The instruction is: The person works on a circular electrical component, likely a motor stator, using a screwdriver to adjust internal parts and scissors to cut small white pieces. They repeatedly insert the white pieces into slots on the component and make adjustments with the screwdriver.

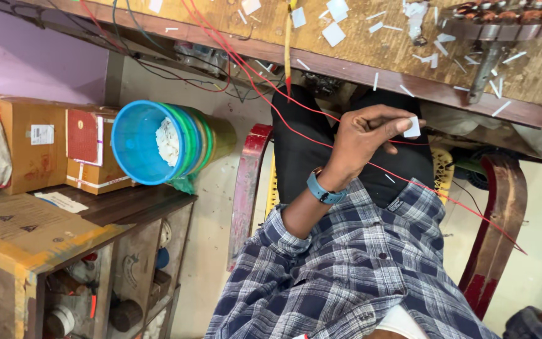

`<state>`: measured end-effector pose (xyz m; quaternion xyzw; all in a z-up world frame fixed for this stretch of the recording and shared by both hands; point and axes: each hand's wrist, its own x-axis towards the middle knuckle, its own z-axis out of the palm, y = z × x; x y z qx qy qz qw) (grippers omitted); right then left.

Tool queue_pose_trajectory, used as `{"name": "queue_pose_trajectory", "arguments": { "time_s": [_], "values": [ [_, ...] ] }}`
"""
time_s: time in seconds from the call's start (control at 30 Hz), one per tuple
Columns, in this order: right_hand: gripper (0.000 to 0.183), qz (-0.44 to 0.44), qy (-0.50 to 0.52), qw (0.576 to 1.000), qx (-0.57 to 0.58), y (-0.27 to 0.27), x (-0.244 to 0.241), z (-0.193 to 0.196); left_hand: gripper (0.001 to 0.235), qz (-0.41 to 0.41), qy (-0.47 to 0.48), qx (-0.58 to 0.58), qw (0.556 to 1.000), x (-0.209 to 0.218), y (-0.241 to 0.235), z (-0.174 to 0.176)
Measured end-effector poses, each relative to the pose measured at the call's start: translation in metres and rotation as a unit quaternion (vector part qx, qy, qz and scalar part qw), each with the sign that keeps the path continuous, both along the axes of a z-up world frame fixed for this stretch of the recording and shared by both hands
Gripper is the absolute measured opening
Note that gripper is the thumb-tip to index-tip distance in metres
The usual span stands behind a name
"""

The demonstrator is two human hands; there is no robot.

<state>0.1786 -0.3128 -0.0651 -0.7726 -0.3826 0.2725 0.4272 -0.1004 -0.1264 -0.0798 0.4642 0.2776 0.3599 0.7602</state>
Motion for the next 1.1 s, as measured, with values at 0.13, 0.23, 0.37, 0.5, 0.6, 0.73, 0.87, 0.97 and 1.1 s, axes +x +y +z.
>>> {"name": "queue_pose_trajectory", "arguments": {
  "time_s": [0.13,0.23,0.37,0.5,0.6,0.73,0.87,0.97,1.1],
  "values": [
    [0.051,0.042,0.191,0.977,-0.084,-0.024,-0.016,-0.001,0.020,-0.016,0.014,0.024,0.999,0.013,-0.002,0.008],
    [0.055,0.136,0.298,0.934,-0.140,-0.017,-0.046,-0.015,0.022,-0.034,0.035,0.039,0.998,0.022,-0.006,0.013],
    [0.084,0.232,0.337,0.897,-0.166,0.000,-0.070,-0.024,0.021,-0.052,0.073,0.053,0.995,0.027,-0.010,0.017],
    [0.087,0.250,0.346,0.885,-0.184,0.007,-0.076,-0.014,0.019,-0.026,0.076,0.054,0.995,0.024,-0.010,0.016],
    [0.086,0.241,0.354,0.881,-0.200,0.008,-0.075,-0.004,0.018,-0.012,0.084,0.055,0.995,0.025,-0.012,0.016],
    [0.081,0.233,0.322,0.897,-0.193,0.008,-0.074,0.002,0.018,-0.001,0.101,0.059,0.993,0.027,-0.013,0.017],
    [0.075,0.231,0.308,0.903,-0.193,0.008,-0.072,0.001,0.018,0.007,0.111,0.076,0.991,0.029,-0.012,0.018],
    [0.076,0.241,0.313,0.900,-0.185,0.008,-0.071,0.001,0.017,0.006,0.114,0.072,0.991,0.030,-0.011,0.017],
    [0.077,0.250,0.297,0.900,-0.199,0.011,-0.069,0.002,0.018,-0.001,0.111,0.062,0.992,0.030,-0.010,0.015]
  ]
}}
